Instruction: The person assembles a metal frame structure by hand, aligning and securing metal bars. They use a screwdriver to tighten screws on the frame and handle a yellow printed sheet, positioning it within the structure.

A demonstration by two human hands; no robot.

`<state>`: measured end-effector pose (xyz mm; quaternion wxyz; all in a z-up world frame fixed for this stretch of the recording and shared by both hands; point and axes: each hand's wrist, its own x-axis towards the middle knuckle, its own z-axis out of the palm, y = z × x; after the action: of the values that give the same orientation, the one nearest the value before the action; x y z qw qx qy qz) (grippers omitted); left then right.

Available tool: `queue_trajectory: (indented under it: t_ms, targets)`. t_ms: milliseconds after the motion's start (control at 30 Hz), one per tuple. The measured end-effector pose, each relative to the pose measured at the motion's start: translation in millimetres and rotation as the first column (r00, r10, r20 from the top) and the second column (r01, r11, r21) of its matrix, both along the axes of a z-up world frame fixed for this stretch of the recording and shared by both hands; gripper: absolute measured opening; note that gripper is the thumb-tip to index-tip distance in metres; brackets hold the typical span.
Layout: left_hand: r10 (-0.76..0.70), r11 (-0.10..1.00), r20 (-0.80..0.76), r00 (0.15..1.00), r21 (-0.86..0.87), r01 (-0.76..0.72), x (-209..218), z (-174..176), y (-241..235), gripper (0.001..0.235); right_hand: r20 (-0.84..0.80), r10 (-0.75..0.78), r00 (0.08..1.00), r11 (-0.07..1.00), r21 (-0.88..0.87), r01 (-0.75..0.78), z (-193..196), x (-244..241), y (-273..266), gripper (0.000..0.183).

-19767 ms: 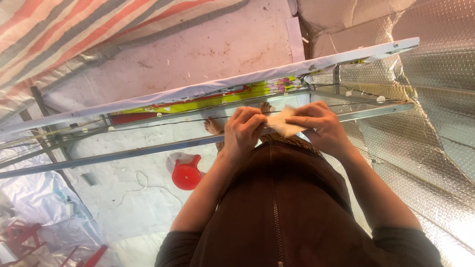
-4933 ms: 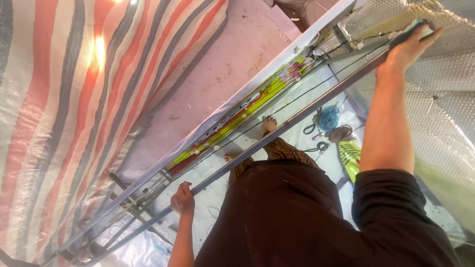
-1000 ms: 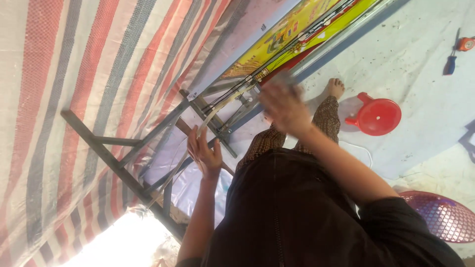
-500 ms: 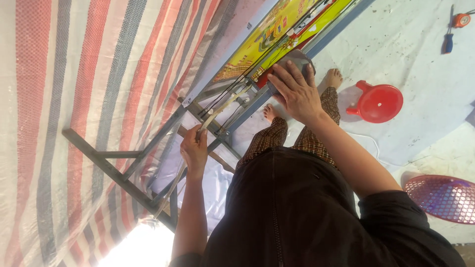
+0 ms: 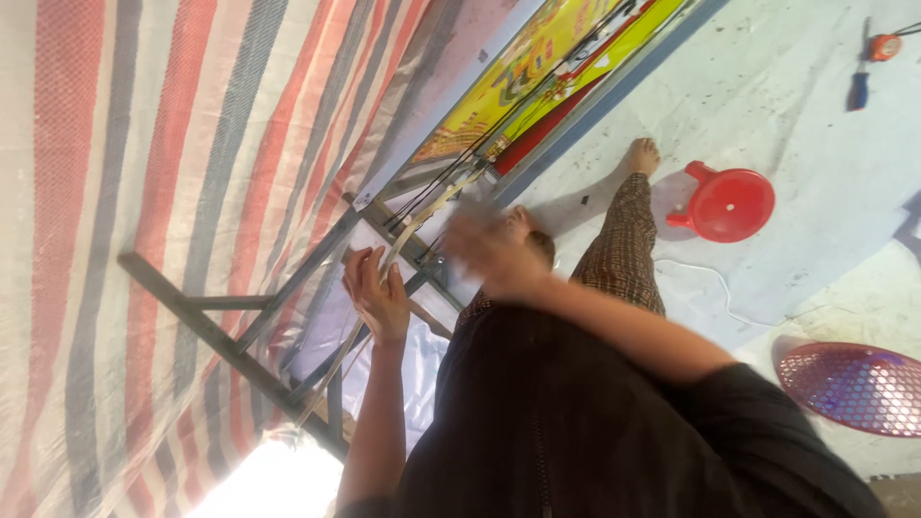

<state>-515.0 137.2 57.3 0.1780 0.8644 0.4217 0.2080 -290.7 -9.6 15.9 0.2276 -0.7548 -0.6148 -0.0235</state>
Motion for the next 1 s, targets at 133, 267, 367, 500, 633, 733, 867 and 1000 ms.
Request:
queue_trajectory:
  t_ms: [133,267,367,500,633,733,867,1000]
  targets:
    - [-0.08,0.986,0.017,0.997,0.148,0.077,2.6,-21.0,-12.8,0.023,-0.056,0.327,0.943,0.942,-0.064,-0.33,15.0,-17.4,3.7,0.079]
    - [-0.15,0.977,0.009,0.989,0.153,0.147,16.1,-9.2,-35.1,0.025,-0.086,0.269,0.959,0.963,-0.014,-0.271,-1.7,5.3,10.4,0.063]
    - [-0.148,0.964,-0.054,0.987,0.216,0.157,13.7,-31.7,-40.8,0.033,-0.032,0.092,0.995,0.991,-0.093,-0.095,9.8,29.5,6.7,0.066]
    - [-0.148,0.945,-0.126,0.981,0.274,0.177,38.0,-4.4,-40.4,0.022,0.124,0.09,0.988,0.982,-0.177,-0.067,2.1,57.6,-7.4,0.062]
    - [-0.211,0.932,-0.12,0.97,0.274,0.237,36.1,-12.2,-29.6,0.016,-0.09,0.099,0.991,0.991,-0.082,-0.106,-11.3,62.4,-7.5,0.067]
    - [-0.266,0.91,-0.133,0.955,0.293,0.294,34.9,-13.6,-22.2,0.019,-0.083,0.064,0.994,0.995,-0.067,-0.07,-8.4,58.5,-7.5,0.066]
    - [-0.339,0.852,-0.202,0.919,0.349,0.391,42.7,5.4,-11.2,0.014,-0.076,0.063,0.995,0.994,-0.084,-0.07,-6.3,58.9,-7.8,0.065]
    - [-0.373,0.852,-0.24,0.896,0.295,0.433,39.3,-6.0,-8.1,0.008,-0.054,0.046,0.997,0.994,-0.101,-0.051,-2.7,58.2,-7.8,0.064]
